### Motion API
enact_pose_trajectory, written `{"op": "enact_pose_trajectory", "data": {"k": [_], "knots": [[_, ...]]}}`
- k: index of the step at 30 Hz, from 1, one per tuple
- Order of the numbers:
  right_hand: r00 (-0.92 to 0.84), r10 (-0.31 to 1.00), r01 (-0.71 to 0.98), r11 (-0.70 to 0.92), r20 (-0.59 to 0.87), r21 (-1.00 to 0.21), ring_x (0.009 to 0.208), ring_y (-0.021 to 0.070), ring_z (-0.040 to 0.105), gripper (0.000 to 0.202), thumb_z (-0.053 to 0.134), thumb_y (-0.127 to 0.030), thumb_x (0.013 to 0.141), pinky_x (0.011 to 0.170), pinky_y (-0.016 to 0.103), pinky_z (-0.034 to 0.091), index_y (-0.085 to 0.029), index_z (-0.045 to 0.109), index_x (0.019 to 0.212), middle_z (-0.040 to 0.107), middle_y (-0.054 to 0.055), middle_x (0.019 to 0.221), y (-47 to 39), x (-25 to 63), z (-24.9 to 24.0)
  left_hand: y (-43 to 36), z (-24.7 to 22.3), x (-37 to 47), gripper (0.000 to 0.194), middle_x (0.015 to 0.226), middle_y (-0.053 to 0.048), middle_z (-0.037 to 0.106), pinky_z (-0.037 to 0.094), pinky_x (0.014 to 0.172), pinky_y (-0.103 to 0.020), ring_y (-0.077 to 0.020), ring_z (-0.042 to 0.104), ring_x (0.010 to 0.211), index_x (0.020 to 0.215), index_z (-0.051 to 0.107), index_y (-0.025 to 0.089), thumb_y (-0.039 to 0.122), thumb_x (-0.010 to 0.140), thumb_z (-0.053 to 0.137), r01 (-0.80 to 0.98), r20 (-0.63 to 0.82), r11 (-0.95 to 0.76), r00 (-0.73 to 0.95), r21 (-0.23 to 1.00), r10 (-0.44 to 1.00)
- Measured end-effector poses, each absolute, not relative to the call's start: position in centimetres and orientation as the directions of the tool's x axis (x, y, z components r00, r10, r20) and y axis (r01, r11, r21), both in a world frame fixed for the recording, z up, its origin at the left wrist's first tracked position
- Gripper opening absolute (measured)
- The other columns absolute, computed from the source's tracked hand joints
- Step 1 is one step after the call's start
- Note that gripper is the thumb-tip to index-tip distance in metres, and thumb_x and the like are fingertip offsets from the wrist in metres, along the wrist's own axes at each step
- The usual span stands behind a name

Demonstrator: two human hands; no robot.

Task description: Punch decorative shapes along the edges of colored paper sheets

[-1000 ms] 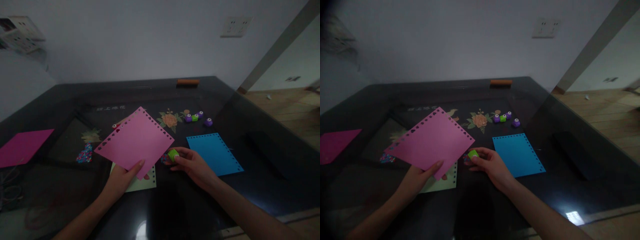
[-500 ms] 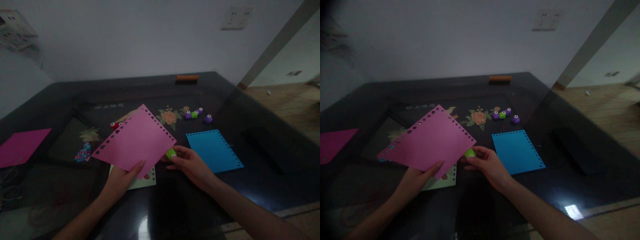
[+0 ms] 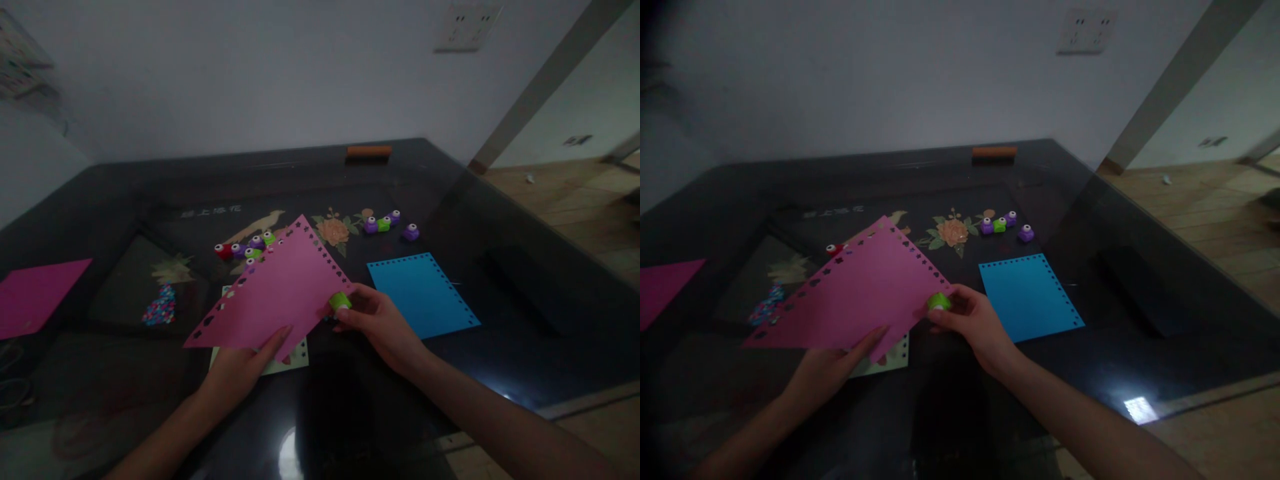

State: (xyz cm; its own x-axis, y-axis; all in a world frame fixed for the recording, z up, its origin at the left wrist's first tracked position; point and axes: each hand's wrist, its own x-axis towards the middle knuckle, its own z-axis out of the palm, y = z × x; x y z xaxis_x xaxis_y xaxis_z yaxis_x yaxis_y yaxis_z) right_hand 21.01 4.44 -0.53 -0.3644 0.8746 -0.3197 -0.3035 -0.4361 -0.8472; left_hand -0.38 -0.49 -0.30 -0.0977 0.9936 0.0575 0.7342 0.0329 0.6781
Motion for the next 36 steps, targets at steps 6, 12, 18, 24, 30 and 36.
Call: {"op": "enact_pose_trajectory", "data": {"k": [6,12,18,24,30,36], "knots": [[-0.338,0.892,-0.299,-0.405,-0.301,-0.864,0.083,0.0176,0.062,0.031,0.081,-0.026,0.060,0.070,0.031,0.051,-0.019,0.063,0.085,0.067,0.003,0.088,4.66,21.18,-0.48,-0.31,0.81,-0.56,0.030,0.042,0.001,0.057,0.050,0.066,-0.031,-0.0248,0.065,0.064,0.051,0.065,0.027,0.045,0.072,0.055,0.681,-0.178,0.196,-0.097,0.706,0.979],[-0.333,0.909,-0.268,-0.347,-0.252,-0.899,0.085,0.0177,0.063,0.031,0.079,-0.030,0.064,0.074,0.032,0.050,-0.019,0.065,0.088,0.069,0.004,0.091,4.79,21.35,-0.65,-0.28,0.20,-1.16,0.047,0.042,0.000,0.060,0.048,0.067,-0.029,-0.0198,0.061,0.053,0.036,0.052,0.024,0.051,0.075,0.050,0.700,-0.356,0.282,-0.043,0.656,0.934],[-0.313,0.917,-0.244,-0.329,-0.247,-0.912,0.085,0.0182,0.063,0.032,0.078,-0.031,0.065,0.075,0.033,0.050,-0.019,0.065,0.091,0.069,0.005,0.092,4.77,21.44,-0.58,-0.23,0.12,-0.63,0.047,0.038,0.000,0.054,0.047,0.061,-0.030,-0.0191,0.057,0.046,0.040,0.050,0.023,0.055,0.074,0.049,0.652,-0.373,0.342,-0.097,0.676,0.923],[-0.293,0.926,-0.235,-0.312,-0.239,-0.921,0.084,0.0192,0.063,0.031,0.078,-0.033,0.064,0.075,0.035,0.050,-0.019,0.065,0.089,0.069,0.004,0.089,4.92,21.53,-0.35,-0.19,-0.06,-0.79,0.045,0.039,0.001,0.051,0.046,0.057,-0.029,-0.0178,0.055,0.044,0.042,0.045,0.023,0.054,0.075,0.050,0.651,-0.314,0.294,-0.089,0.700,0.945],[-0.291,0.928,-0.243,-0.307,-0.232,-0.920,0.078,0.0164,0.062,0.030,0.079,-0.032,0.064,0.073,0.033,0.051,-0.019,0.065,0.087,0.068,0.003,0.084,4.96,21.56,-0.38,-0.27,0.16,-0.61,0.046,0.038,0.001,0.050,0.046,0.055,-0.030,-0.0180,0.054,0.043,0.042,0.044,0.023,0.055,0.074,0.051,0.639,-0.327,0.305,-0.088,0.706,0.941],[-0.289,0.928,-0.229,-0.307,-0.237,-0.924,0.078,0.0171,0.062,0.030,0.079,-0.032,0.062,0.074,0.035,0.051,-0.019,0.064,0.085,0.068,0.003,0.084,4.92,21.59,-0.32,-0.36,0.15,-0.49,0.045,0.037,0.003,0.047,0.046,0.058,-0.030,-0.0172,0.053,0.043,0.042,0.044,0.023,0.055,0.073,0.052,0.636,-0.310,0.302,-0.102,0.710,0.945]]}}
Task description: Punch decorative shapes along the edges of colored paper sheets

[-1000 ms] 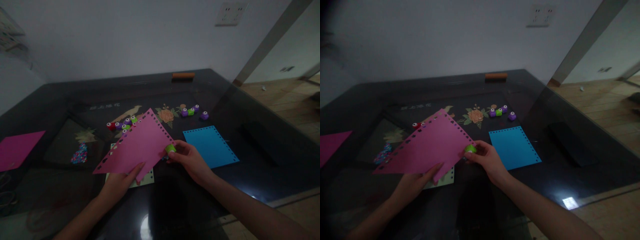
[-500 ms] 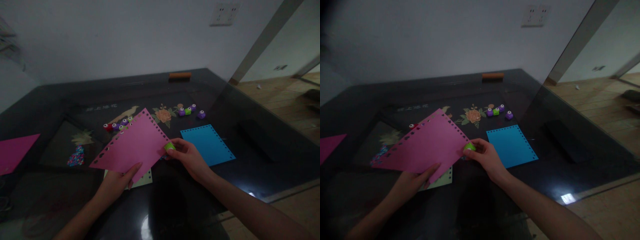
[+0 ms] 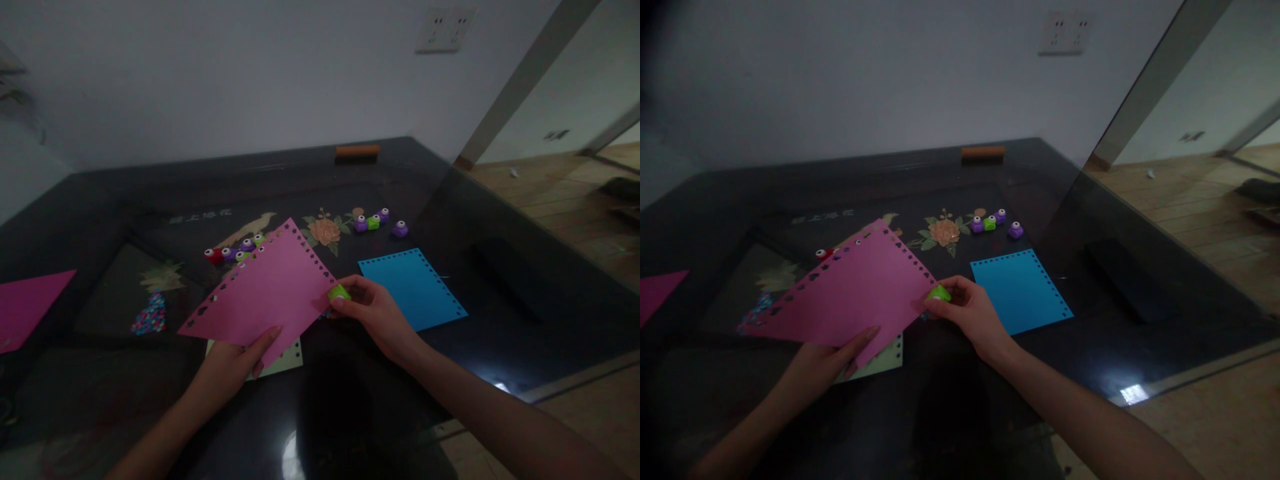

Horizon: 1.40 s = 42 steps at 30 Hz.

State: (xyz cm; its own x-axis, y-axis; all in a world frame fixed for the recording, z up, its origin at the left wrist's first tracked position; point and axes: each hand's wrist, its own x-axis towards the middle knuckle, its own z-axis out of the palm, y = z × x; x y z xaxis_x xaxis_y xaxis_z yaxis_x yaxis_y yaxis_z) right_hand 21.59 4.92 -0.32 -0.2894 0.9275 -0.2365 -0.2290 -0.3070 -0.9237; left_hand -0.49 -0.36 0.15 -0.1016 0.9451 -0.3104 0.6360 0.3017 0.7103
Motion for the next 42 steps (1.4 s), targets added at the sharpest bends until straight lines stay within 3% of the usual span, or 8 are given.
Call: {"op": "enact_pose_trajectory", "data": {"k": [27,36,42], "knots": [[-0.292,0.926,-0.232,-0.312,-0.240,-0.921,0.077,0.0170,0.062,0.028,0.080,-0.029,0.062,0.076,0.036,0.049,-0.020,0.064,0.083,0.068,0.003,0.086,5.08,21.62,-0.51,-0.11,0.39,-0.59,0.052,0.036,0.000,0.048,0.045,0.058,-0.030,-0.0178,0.051,0.043,0.034,0.041,0.025,0.063,0.070,0.044,0.692,-0.390,0.352,-0.109,0.630,0.914],[-0.292,0.928,-0.221,-0.303,-0.234,-0.927,0.074,0.0151,0.061,0.028,0.080,-0.029,0.062,0.071,0.032,0.048,-0.019,0.064,0.082,0.068,0.002,0.084,5.10,21.70,-0.40,-0.23,0.15,-0.96,0.049,0.038,0.000,0.049,0.046,0.065,-0.031,-0.0186,0.055,0.047,0.034,0.047,0.024,0.053,0.073,0.049,0.691,-0.387,0.345,-0.102,0.636,0.917],[-0.297,0.925,-0.221,-0.308,-0.237,-0.926,0.074,0.0154,0.062,0.028,0.080,-0.028,0.061,0.070,0.032,0.049,-0.018,0.063,0.082,0.068,0.003,0.084,5.20,21.72,-0.45,-0.10,0.31,-1.00,0.050,0.042,-0.001,0.051,0.047,0.067,-0.031,-0.0189,0.056,0.051,0.039,0.053,0.022,0.055,0.076,0.044,0.724,-0.424,0.338,-0.069,0.602,0.903]]}}
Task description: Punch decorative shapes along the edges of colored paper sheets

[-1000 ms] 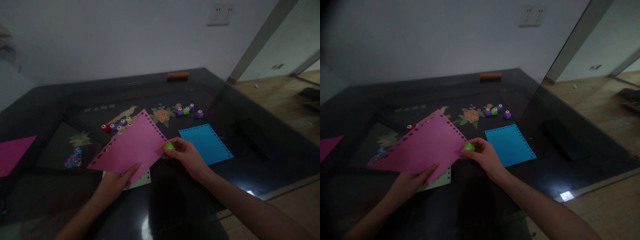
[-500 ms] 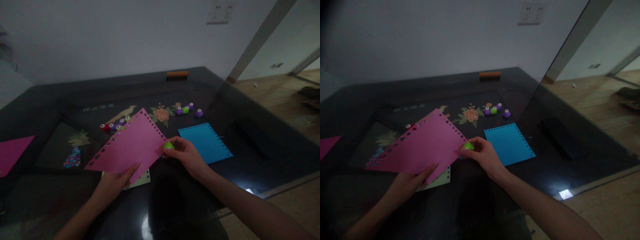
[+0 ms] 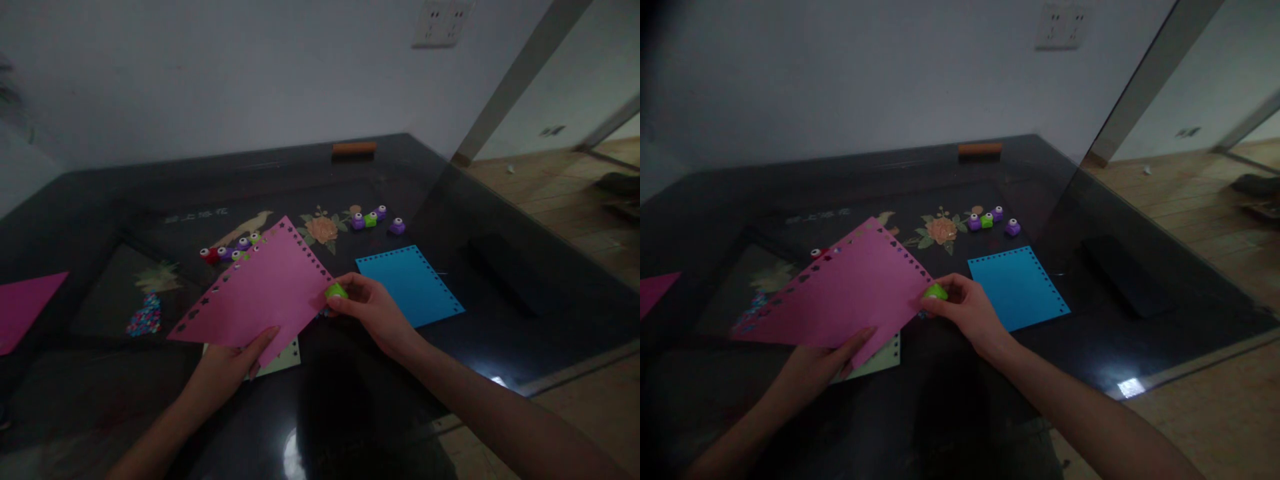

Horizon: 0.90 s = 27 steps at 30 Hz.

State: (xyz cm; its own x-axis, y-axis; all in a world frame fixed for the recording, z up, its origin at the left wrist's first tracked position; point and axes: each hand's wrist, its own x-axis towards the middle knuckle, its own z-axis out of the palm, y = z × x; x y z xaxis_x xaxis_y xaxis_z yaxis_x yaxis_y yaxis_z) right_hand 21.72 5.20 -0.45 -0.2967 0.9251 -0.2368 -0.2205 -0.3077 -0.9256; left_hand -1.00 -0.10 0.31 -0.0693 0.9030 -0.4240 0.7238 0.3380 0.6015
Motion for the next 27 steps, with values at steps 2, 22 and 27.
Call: {"op": "enact_pose_trajectory", "data": {"k": [2,22,27], "knots": [[-0.302,0.925,-0.224,-0.303,-0.230,-0.926,0.075,0.0159,0.062,0.028,0.080,-0.028,0.062,0.070,0.032,0.049,-0.018,0.063,0.083,0.069,0.003,0.085,5.19,21.70,-0.51,-0.08,0.52,-0.95,0.050,0.042,-0.001,0.052,0.046,0.068,-0.031,-0.0192,0.056,0.052,0.040,0.054,0.022,0.056,0.075,0.044,0.737,-0.438,0.344,-0.073,0.582,0.896],[-0.308,0.927,-0.215,-0.286,-0.213,-0.934,0.069,0.0133,0.062,0.025,0.080,-0.028,0.061,0.064,0.028,0.048,-0.018,0.064,0.078,0.070,0.002,0.080,5.40,21.66,-0.17,-0.38,0.47,-1.12,0.055,0.040,-0.001,0.054,0.048,0.071,-0.030,-0.0186,0.059,0.051,0.040,0.058,0.023,0.057,0.079,0.040,0.757,-0.386,0.272,-0.028,0.595,0.922],[-0.305,0.930,-0.200,-0.274,-0.206,-0.941,0.067,0.0124,0.060,0.025,0.080,-0.028,0.061,0.063,0.028,0.047,-0.019,0.063,0.077,0.069,0.001,0.078,5.34,21.69,-0.19,-0.40,-0.10,-1.58,0.051,0.043,-0.001,0.058,0.048,0.071,-0.029,-0.0192,0.059,0.053,0.052,0.067,0.022,0.057,0.078,0.040,0.773,-0.359,0.242,-0.019,0.587,0.933]]}}
